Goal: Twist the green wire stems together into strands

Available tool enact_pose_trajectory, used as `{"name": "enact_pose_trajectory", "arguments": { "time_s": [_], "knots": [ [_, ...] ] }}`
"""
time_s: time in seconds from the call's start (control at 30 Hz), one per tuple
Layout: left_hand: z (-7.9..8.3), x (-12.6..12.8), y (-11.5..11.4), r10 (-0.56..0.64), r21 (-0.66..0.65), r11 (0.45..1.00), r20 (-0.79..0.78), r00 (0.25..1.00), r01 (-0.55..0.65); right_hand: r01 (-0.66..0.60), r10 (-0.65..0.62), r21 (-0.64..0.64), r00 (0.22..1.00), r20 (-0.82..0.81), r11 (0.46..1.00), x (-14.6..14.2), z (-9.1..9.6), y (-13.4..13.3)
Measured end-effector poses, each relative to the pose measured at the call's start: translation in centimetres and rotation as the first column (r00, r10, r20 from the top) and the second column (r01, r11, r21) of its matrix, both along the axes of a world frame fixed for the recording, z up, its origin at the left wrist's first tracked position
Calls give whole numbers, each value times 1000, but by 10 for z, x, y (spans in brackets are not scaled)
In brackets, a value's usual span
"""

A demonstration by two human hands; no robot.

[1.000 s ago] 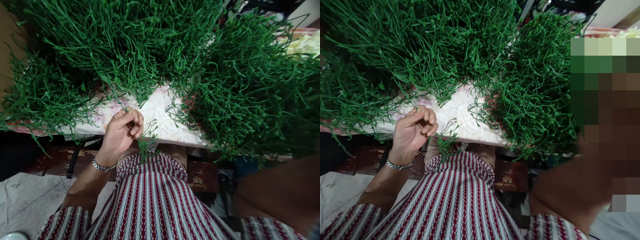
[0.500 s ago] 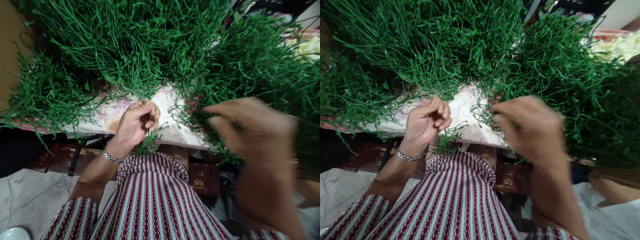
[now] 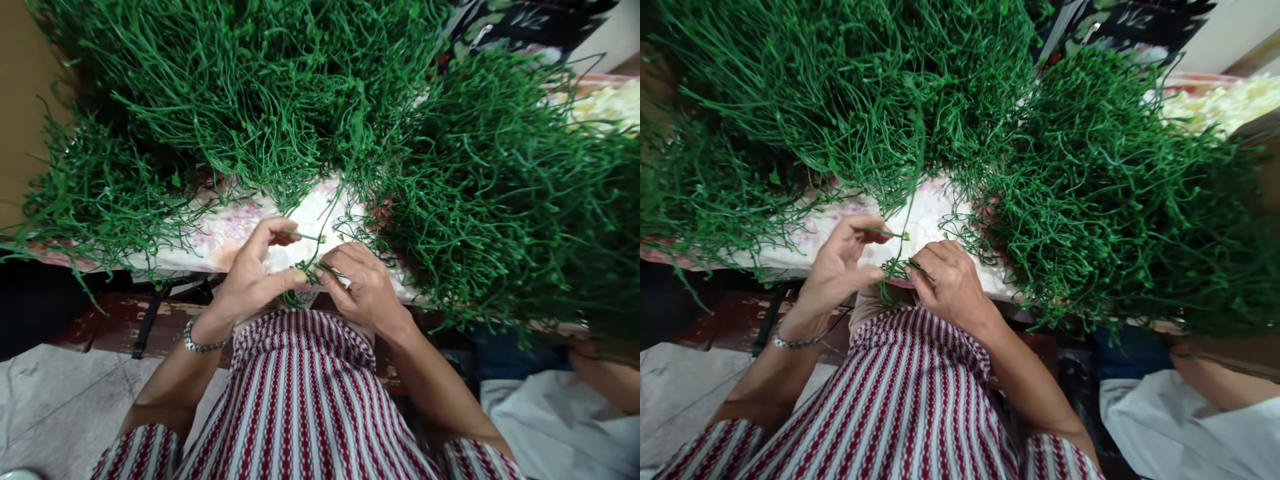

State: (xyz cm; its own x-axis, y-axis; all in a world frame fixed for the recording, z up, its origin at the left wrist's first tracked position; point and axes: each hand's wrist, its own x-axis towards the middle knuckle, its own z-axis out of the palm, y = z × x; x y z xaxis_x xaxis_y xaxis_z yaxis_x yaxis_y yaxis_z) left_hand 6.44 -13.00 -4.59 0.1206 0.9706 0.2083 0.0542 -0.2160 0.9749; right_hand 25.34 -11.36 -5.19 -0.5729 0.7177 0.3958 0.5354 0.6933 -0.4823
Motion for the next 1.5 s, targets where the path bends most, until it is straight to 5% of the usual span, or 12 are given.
{"name": "enact_pose_trajectory", "arguments": {
  "time_s": [0.1, 0.27, 0.43, 0.6, 0.7, 0.83, 1.0, 1.13, 1.3, 1.5],
  "knots": [
    [-8, 3, -9, 50, 139, 990, -367, 929, 2, -1, 0, -30, 1000, -12, 1000, -4, 1, -2],
    [-13, 11, -12, 188, 295, 954, -451, 872, -53, -77, 49, -238, 991, -121, 968, -6, 5, -2],
    [-21, 13, -16, 238, 408, 913, -481, 844, -25, -227, 59, -574, 954, -295, 787, 0, 6, -2],
    [-22, 16, -18, 227, 420, 908, -504, 833, 6, -281, -57, -677, 901, -431, 680, -8, -7, -7],
    [-17, 14, -16, 104, 320, 945, -492, 864, 68, -223, -100, -642, 899, -427, 733, -9, -13, -10],
    [-11, 7, -13, -115, 127, 974, -431, 895, 186, -112, -19, -457, 962, -274, 882, -5, -11, -11],
    [-11, 4, -15, -172, 12, 981, -421, 891, 196, -116, 106, -242, 993, -53, 963, -5, -7, -14],
    [-17, 4, -18, -114, 82, 982, -457, 882, 169, -134, 150, -291, 988, 35, 947, -8, -7, -17],
    [-25, 4, -22, 29, 243, 960, -586, 810, 141, -151, 98, -438, 985, -142, 886, -9, -11, -17],
    [-23, 3, -24, -11, 249, 950, -578, 816, 189, -229, 60, -527, 946, -318, 818, -10, -18, -17]
  ]
}}
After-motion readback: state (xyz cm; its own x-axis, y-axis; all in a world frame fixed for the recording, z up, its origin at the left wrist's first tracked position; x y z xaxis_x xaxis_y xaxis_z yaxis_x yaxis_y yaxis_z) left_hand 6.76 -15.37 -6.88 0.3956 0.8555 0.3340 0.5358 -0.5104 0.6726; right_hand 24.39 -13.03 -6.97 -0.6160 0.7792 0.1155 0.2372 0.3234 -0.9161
